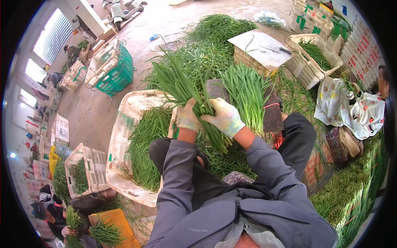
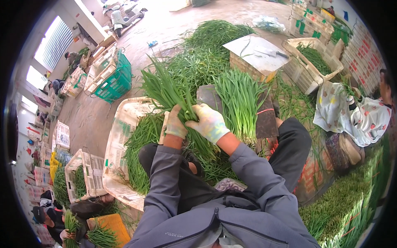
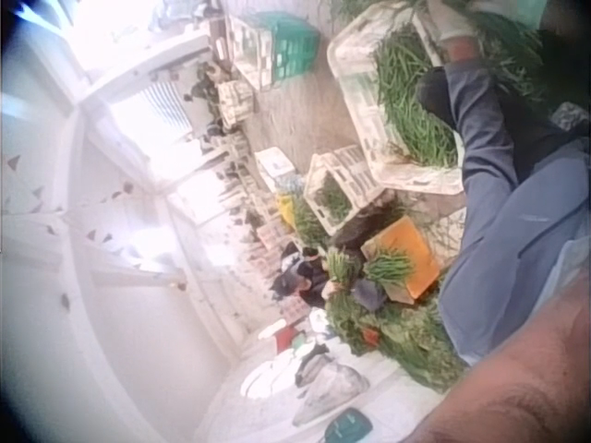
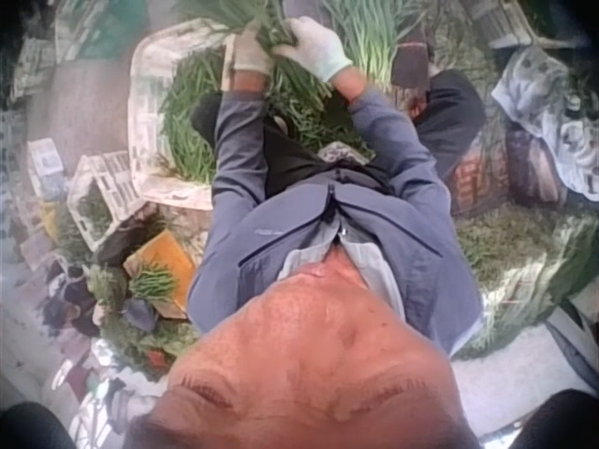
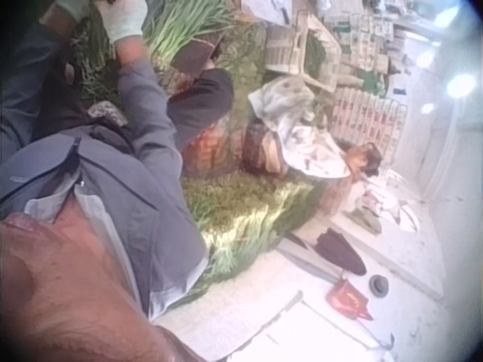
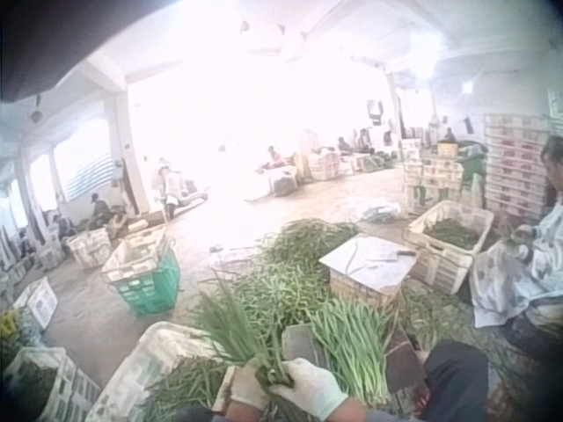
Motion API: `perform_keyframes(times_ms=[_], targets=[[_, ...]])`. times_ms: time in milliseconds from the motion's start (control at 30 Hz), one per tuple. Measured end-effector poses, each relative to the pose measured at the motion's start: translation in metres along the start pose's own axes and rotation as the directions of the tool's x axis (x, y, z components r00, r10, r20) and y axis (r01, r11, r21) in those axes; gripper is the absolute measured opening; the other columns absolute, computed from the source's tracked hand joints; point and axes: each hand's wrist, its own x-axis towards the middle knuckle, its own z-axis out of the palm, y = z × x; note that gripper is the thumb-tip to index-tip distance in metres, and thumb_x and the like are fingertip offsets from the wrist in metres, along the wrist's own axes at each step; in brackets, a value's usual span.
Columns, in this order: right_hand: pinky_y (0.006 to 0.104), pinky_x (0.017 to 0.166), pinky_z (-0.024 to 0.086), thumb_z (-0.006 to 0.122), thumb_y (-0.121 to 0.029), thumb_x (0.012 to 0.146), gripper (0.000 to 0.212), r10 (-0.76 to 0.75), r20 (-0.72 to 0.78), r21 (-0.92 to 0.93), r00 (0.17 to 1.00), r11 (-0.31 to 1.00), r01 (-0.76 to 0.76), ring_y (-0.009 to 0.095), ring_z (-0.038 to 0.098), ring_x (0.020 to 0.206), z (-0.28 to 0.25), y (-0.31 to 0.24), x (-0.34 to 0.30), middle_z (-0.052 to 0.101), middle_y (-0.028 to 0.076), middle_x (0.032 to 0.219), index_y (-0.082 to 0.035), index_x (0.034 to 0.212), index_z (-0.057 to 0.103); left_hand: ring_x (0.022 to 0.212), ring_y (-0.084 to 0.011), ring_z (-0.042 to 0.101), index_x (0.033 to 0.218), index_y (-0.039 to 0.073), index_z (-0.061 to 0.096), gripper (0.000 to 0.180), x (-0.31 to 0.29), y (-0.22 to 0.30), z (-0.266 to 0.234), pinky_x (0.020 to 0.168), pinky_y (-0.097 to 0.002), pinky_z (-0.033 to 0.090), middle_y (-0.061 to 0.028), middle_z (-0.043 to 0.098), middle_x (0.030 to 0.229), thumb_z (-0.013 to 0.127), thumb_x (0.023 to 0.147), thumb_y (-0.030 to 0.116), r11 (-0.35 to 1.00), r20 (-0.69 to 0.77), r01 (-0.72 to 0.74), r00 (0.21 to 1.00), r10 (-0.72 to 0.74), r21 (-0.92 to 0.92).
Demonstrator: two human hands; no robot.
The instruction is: The person picks up a handful of chives from a basket, aligns the root ends, and ties them together with a red string.
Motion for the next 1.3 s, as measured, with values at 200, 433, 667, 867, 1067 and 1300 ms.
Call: perform_keyframes(times_ms=[200, 433, 667, 867, 1067, 1300], targets=[[0.0347, 0.073, 0.053, 0.07, -0.015, 0.084, 0.019, 0.172, -0.039, 0.254, 0.984, 0.954, -0.157, 0.028, 0.067, 0.082, 0.007, 0.004, 0.0, 0.068, 0.013, 0.092, -0.006, 0.101, 0.068, 0.093, -0.0283, 0.067, 0.115, 0.003, 0.061, 0.03, -0.012, 0.008, -0.001, 0.084, -0.0404, 0.055, -0.0131, 0.069, 0.105, 0.05, 0.098, 0.025, 0.495, 0.321, -0.426, 0.903, 0.286, 0.757], [0.0295, 0.08, 0.05, 0.066, -0.014, 0.089, 0.027, 0.356, 0.117, 0.518, 0.927, 0.774, -0.363, 0.012, 0.063, 0.084, 0.012, 0.016, 0.0, 0.072, 0.006, 0.094, -0.003, 0.113, 0.069, 0.103, -0.0273, 0.066, 0.128, -0.002, 0.055, 0.043, -0.031, 0.003, 0.017, 0.087, -0.0418, 0.057, -0.015, 0.065, 0.12, 0.065, 0.093, 0.021, 0.962, 0.26, -0.214, 0.951, 0.166, 0.17], [0.0213, 0.062, 0.045, 0.066, -0.013, 0.093, 0.019, 0.548, 0.249, 0.771, 0.798, 0.386, -0.506, 0.006, 0.058, 0.071, -0.004, 0.025, -0.01, 0.067, -0.002, 0.089, -0.006, 0.11, 0.068, 0.094, -0.0265, 0.067, 0.13, 0.0, 0.053, 0.053, -0.02, 0.003, 0.013, 0.079, -0.0397, 0.058, -0.0157, 0.066, 0.107, 0.073, 0.081, -0.001, 0.987, 0.149, -0.119, 0.984, 0.102, 0.108], [0.0394, 0.085, 0.051, 0.054, -0.017, 0.099, 0.015, 0.474, 0.1, 0.995, 0.875, -0.063, -0.08, 0.021, 0.063, 0.091, -0.022, 0.02, -0.014, 0.066, 0.008, 0.099, -0.008, 0.111, 0.057, 0.086, -0.0283, 0.065, 0.111, 0.006, 0.059, 0.029, 0.004, 0.016, -0.016, 0.075, -0.0428, 0.057, -0.0131, 0.064, 0.097, 0.067, 0.085, -0.002, 0.992, -0.06, -0.072, 0.996, 0.066, -0.108], [0.0248, 0.055, 0.028, 0.061, -0.035, 0.095, 0.024, 0.327, 0.141, 0.958, 0.934, -0.283, -0.046, 0.003, 0.028, 0.049, -0.088, 0.025, -0.048, 0.031, -0.012, 0.061, -0.018, 0.082, 0.051, 0.079, -0.0303, 0.064, 0.089, 0.002, 0.061, 0.02, 0.009, 0.059, -0.035, 0.075, -0.0468, 0.055, -0.0141, 0.066, 0.085, 0.061, 0.095, 0.022, 0.934, -0.259, -0.298, 0.935, 0.244, -0.197], [0.0413, 0.075, 0.057, 0.063, -0.028, 0.093, 0.03, 0.309, 0.633, 0.646, 0.71, 0.295, -0.704, 0.026, 0.068, 0.078, -0.118, 0.04, -0.112, 0.068, 0.014, 0.091, 0.0, 0.106, 0.06, 0.082, -0.0261, 0.063, 0.091, 0.005, 0.062, 0.019, 0.007, 0.082, -0.045, 0.082, -0.0439, 0.054, -0.0106, 0.065, 0.086, 0.059, 0.097, 0.023, 0.864, -0.26, -0.411, 0.903, 0.341, -0.292]])
